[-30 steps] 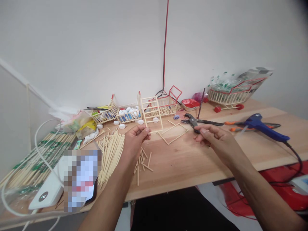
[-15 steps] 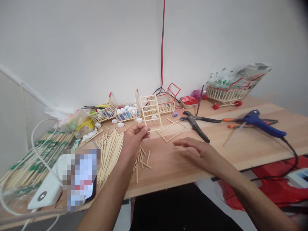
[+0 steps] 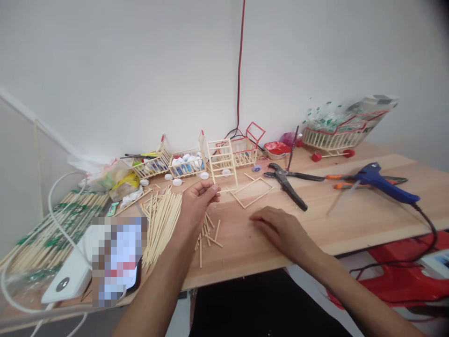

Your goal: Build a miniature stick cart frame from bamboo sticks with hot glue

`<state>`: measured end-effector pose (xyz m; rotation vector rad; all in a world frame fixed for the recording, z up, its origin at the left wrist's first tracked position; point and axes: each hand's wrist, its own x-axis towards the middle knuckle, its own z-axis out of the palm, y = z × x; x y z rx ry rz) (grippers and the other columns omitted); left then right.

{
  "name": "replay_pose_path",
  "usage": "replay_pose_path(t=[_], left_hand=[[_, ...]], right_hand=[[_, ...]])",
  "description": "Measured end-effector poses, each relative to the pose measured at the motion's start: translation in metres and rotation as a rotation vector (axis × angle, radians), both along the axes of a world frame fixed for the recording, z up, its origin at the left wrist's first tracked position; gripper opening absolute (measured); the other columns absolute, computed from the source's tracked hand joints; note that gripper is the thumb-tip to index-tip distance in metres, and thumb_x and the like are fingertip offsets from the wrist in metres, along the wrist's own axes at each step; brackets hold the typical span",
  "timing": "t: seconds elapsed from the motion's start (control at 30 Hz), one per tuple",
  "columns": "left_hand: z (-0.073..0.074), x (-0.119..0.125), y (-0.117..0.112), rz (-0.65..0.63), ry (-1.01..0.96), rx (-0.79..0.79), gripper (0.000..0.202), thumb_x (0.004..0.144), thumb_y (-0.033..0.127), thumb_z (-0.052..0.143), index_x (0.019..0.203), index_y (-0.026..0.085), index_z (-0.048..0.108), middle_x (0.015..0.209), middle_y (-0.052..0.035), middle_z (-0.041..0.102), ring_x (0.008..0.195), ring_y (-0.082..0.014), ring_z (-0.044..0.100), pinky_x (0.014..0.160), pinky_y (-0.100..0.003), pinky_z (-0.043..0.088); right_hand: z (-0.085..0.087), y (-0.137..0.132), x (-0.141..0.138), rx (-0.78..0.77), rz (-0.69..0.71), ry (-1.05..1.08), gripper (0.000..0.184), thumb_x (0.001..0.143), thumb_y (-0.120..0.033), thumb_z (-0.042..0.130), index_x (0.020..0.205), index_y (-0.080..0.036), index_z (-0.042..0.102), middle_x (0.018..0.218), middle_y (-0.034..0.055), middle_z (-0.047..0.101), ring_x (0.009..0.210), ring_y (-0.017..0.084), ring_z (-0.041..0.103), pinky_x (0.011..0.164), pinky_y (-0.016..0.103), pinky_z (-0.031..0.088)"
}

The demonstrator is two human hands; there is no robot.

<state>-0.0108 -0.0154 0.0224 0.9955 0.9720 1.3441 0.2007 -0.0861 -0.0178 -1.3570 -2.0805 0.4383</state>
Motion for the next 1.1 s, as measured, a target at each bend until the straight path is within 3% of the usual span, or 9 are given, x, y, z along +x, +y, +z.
replay_pose_path(t=[0.1,0.27,0.47,0.6,0.67,0.77,0.83,0.97,1.1], left_hand=[[0.0,0.0,0.0,-0.004,0.003,0.005,0.028,0.056,0.028,0.084,0.072,0.013,0.068,0.066,-0.0002,0.066,0.057,-0.0085,0.058,0.059,-0.022,0.048],[-0.002,0.0,0.001,-0.01,0.014,0.002,0.026,0.058,0.028,0.083,0.073,0.013,0.068,0.066,-0.0005,0.066,0.057,-0.0085,0.058,0.059,-0.022,0.048],[-0.008,0.0,0.003,-0.019,0.031,0.009,0.026,0.06,0.029,0.082,0.074,0.013,0.067,0.068,-0.0005,0.067,0.057,-0.008,0.058,0.059,-0.021,0.048],[-0.011,0.0,0.005,-0.027,0.037,0.009,0.026,0.06,0.028,0.082,0.075,0.013,0.067,0.067,-0.0002,0.066,0.058,-0.0083,0.058,0.059,-0.021,0.049],[-0.012,-0.001,0.005,-0.028,0.051,0.009,0.026,0.06,0.029,0.082,0.075,0.013,0.067,0.068,-0.0004,0.066,0.058,-0.0084,0.058,0.059,-0.021,0.049],[-0.013,-0.001,0.006,-0.028,0.076,0.015,0.025,0.062,0.03,0.081,0.076,0.013,0.068,0.068,-0.0004,0.066,0.058,-0.0084,0.058,0.06,-0.022,0.049],[-0.015,-0.001,0.007,-0.027,0.09,0.027,0.025,0.063,0.03,0.08,0.076,0.013,0.068,0.068,-0.0001,0.066,0.058,-0.0082,0.058,0.06,-0.021,0.049],[-0.017,-0.003,0.009,-0.021,0.116,0.05,0.023,0.065,0.031,0.079,0.077,0.014,0.068,0.068,0.0003,0.065,0.056,-0.0077,0.058,0.059,-0.021,0.048],[-0.017,-0.004,0.011,-0.004,0.123,0.042,0.023,0.065,0.031,0.079,0.077,0.014,0.068,0.068,0.0007,0.065,0.056,-0.0076,0.058,0.06,-0.021,0.049]], right_hand=[[0.007,0.001,0.008,-0.021,-0.138,0.163,0.022,0.092,-0.027,0.049,0.105,-0.024,0.066,0.101,0.0042,0.072,0.093,0.02,0.067,0.082,0.034,0.048],[0.025,-0.004,0.017,-0.082,-0.32,0.235,0.029,0.089,-0.042,0.055,0.069,-0.024,0.065,0.071,-0.0003,0.068,0.066,0.016,0.062,0.064,0.028,0.045],[0.038,0.0,0.02,0.181,-0.496,0.361,0.022,0.084,-0.04,0.062,0.072,-0.022,0.058,0.055,-0.0052,0.035,0.051,0.01,0.039,0.052,0.025,0.034],[0.042,0.012,0.023,0.167,-0.418,0.426,0.036,0.086,-0.028,0.058,0.122,-0.025,0.057,0.071,-0.0037,0.048,0.051,0.009,0.041,0.05,0.023,0.037],[0.042,0.019,0.023,0.153,-0.348,0.427,0.042,0.086,-0.026,0.057,0.128,-0.026,0.054,0.096,0.0025,0.061,0.056,0.009,0.051,0.056,0.025,0.045],[0.04,0.034,0.02,0.225,-0.176,0.381,0.04,0.087,-0.025,0.054,0.127,-0.028,0.055,0.134,0.0085,0.052,0.098,0.019,0.063,0.084,0.034,0.052],[0.04,0.045,0.017,0.271,-0.084,0.334,0.043,0.087,-0.026,0.054,0.13,-0.029,0.053,0.147,0.0082,0.041,0.129,0.024,0.047,0.098,0.04,0.047],[0.046,0.072,0.01,0.311,-0.071,0.212,0.053,0.086,-0.029,0.057,0.138,-0.027,0.047,0.152,0.009,0.036,0.141,0.027,0.031,0.104,0.045,0.042],[0.054,0.095,0.002,0.271,-0.091,0.232,0.033,0.087,-0.027,0.053,0.117,-0.019,0.064,0.124,0.0106,0.064,0.118,0.025,0.058,0.094,0.038,0.046]])
